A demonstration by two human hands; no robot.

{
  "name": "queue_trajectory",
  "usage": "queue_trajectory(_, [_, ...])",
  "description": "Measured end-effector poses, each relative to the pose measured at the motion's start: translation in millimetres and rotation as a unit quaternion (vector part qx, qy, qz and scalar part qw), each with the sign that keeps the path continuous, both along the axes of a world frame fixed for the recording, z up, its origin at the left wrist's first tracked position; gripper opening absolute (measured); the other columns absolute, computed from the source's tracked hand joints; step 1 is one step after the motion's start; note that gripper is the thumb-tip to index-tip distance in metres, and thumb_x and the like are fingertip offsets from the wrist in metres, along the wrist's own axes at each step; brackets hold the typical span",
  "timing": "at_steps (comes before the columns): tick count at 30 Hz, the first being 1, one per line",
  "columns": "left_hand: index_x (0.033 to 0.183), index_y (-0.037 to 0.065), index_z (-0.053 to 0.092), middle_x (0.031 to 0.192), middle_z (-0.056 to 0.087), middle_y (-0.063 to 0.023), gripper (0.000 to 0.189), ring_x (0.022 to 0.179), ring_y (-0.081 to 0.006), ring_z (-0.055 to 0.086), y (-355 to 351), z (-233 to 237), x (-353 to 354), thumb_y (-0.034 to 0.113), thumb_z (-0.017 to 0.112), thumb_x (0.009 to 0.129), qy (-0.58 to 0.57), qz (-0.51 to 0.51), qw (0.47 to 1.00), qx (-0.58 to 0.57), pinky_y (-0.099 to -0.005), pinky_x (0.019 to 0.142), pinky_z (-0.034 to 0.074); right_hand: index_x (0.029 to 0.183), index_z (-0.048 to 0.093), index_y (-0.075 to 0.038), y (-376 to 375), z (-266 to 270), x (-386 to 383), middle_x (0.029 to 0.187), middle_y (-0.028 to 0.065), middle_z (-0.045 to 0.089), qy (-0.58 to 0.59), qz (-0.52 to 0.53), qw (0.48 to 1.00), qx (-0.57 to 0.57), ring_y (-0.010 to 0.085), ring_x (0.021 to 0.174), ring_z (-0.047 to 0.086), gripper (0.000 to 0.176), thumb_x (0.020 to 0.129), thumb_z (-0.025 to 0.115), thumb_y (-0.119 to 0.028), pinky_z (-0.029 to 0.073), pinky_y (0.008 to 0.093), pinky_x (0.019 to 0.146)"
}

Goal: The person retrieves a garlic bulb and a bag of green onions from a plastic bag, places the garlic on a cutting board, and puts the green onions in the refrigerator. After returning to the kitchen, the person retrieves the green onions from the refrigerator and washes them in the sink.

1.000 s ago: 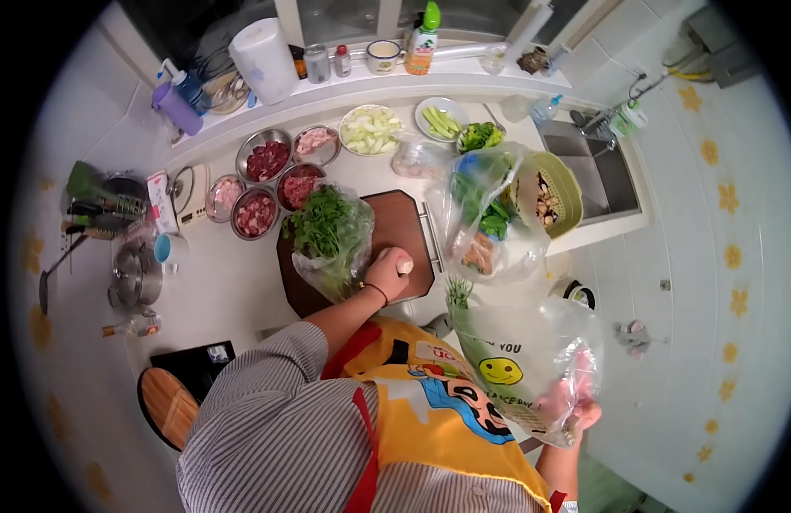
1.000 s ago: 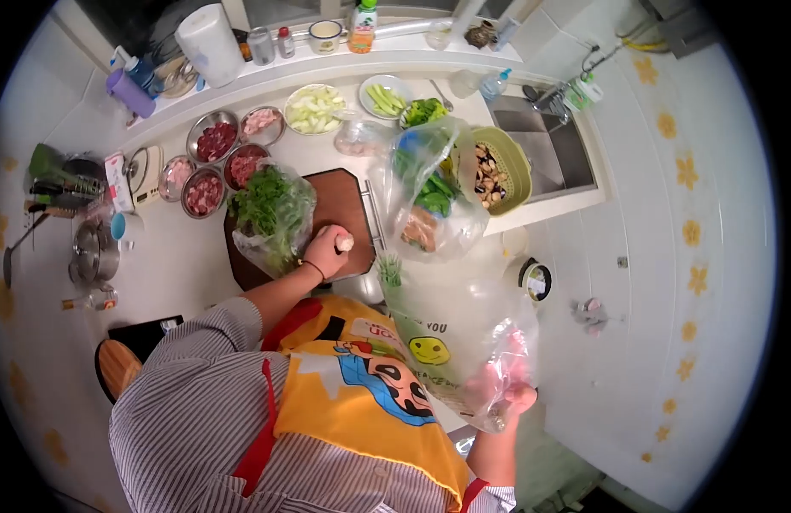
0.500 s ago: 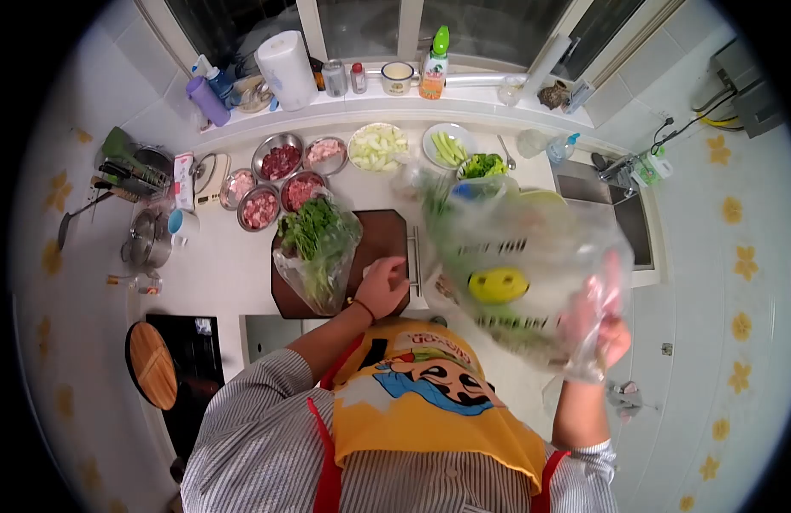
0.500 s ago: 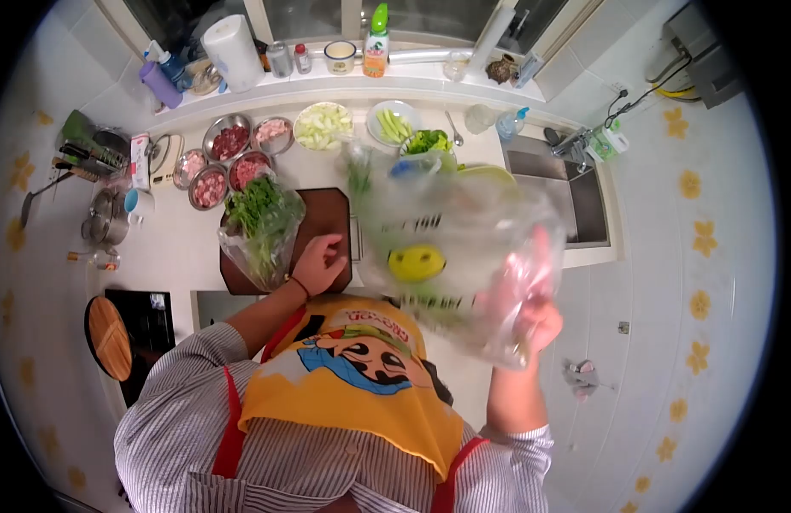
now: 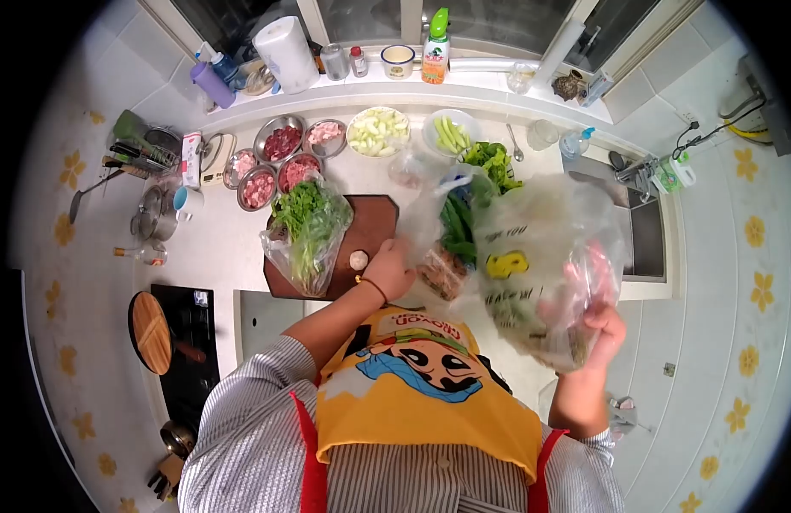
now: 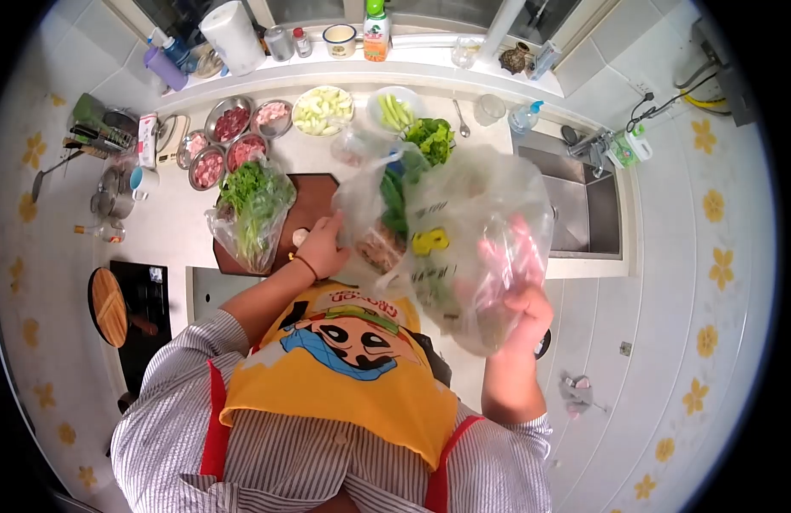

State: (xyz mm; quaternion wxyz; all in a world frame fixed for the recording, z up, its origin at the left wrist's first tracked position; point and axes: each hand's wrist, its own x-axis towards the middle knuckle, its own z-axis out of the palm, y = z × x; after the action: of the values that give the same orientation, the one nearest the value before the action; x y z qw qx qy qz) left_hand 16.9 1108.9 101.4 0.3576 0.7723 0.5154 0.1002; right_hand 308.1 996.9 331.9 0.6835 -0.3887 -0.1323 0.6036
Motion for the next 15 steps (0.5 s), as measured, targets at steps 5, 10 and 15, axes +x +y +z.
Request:
queue_trajectory(5, [0.152, -0.008, 0.028, 0.132, 0.049, -0.0233, 0.084, 0.086, -0.0285, 0.065, 3.9, 1.4, -10.9, 0.014, 0.069, 0.083, -0.050, 0.020, 0.999, 0.002, -0.0365, 0.083, 0.053, 0.153, 0.036, -0.008, 11.1, -12.0, -12.1, 0.136, 0.0223, 0.056, 0.047, 0.078, 0.996, -0.023, 0.0303, 0.118, 0.057, 0.084, 0.071, 0.050, -0.010, 0.052, 0.0507, 0.095])
queue_trajectory(10, [0.154, -0.007, 0.022, 0.137, 0.044, -0.0287, 0.087, 0.114, -0.0413, 0.056, 7.2, -1.9, -28.5, 0.014, 0.065, 0.081, -0.102, -0.058, 0.987, -0.114, -0.0409, 0.098, 0.048, 0.155, 0.034, -0.012, 63.7, -58.3, -32.4, 0.137, 0.0225, 0.056, 0.001, 0.019, 0.999, -0.033, 0.0256, 0.101, 0.061, 0.085, 0.072, 0.049, -0.006, 0.052, 0.0458, 0.093])
queue_trajectory(15, [0.153, -0.007, 0.022, 0.138, 0.044, -0.0283, 0.086, 0.113, -0.0415, 0.057, 14.0, -4.4, -42.6, 0.014, 0.063, 0.080, -0.131, -0.096, 0.984, -0.077, -0.0409, 0.099, 0.048, 0.154, 0.035, -0.009, 104.6, -104.2, -109.8, 0.146, 0.0195, 0.048, -0.154, -0.083, 0.984, 0.016, 0.0262, 0.122, 0.054, 0.080, 0.075, 0.047, 0.000, 0.049, 0.0402, 0.097])
